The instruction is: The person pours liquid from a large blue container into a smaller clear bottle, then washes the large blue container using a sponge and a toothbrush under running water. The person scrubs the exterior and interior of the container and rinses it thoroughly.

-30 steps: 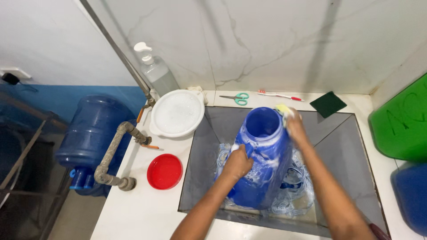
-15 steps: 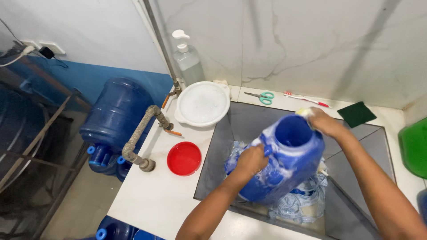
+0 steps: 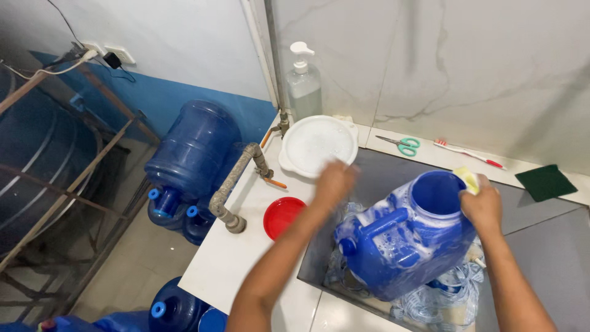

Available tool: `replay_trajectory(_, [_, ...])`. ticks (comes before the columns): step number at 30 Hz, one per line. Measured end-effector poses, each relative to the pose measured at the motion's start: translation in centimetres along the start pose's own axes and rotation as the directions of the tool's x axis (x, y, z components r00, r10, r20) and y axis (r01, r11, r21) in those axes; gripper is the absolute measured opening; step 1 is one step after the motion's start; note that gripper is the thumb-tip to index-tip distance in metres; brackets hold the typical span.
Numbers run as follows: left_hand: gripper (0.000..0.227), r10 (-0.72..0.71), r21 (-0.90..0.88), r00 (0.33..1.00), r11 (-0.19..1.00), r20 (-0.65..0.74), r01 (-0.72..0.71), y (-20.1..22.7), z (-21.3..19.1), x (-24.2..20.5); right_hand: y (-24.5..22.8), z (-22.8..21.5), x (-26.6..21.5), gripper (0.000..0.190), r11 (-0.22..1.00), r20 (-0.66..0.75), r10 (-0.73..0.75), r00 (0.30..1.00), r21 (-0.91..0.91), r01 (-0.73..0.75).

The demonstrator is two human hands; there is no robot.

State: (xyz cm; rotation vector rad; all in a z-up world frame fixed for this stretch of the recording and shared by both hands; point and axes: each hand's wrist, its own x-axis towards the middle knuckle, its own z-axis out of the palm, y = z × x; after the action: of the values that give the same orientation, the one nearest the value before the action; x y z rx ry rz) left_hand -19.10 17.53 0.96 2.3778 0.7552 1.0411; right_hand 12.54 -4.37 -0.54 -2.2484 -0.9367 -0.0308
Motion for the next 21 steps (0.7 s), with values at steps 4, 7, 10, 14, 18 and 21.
replay_trajectory(4, [0.035,-0.242,0.646,0.956,0.705,-0.169,0.293,-15.9,-5.7,7.5,0.3,0.6,-1.9,0.057,0.995,-0.031,0.097,0.995,-0.01,-0.097])
replay_trajectory(7, [0.035,-0.615,0.602,0.775,0.567,-0.144,0.562,-22.7,-7.3,10.2,0.4,0.3,-2.9,0.057,0.993,-0.095,0.106,0.99,0.055,-0.101])
replay_trajectory(10, [0.037,-0.679,0.571,0.717,0.53,-0.157,0.627,-25.7,-6.2,10.5,0.3,0.1,-4.2,0.056,0.99,-0.108,0.135,0.985,0.049,-0.131])
replay_trajectory(14, [0.04,-0.702,0.534,0.68,0.5,-0.21,0.682,-26.8,-5.9,11.3,-0.2,0.3,-5.0,0.058,0.985,-0.123,0.171,0.978,0.017,-0.17])
replay_trajectory(18, [0.045,-0.711,0.482,0.645,0.477,-0.279,0.734,-25.7,-6.3,11.3,0.0,0.2,-5.4,0.059,0.987,-0.147,0.156,0.977,-0.01,-0.159])
replay_trajectory(21, [0.051,-0.69,0.346,0.612,0.507,-0.386,0.789,-22.5,-7.3,11.5,0.1,-0.4,-5.2,0.058,0.982,-0.12,0.186,0.975,0.006,-0.187])
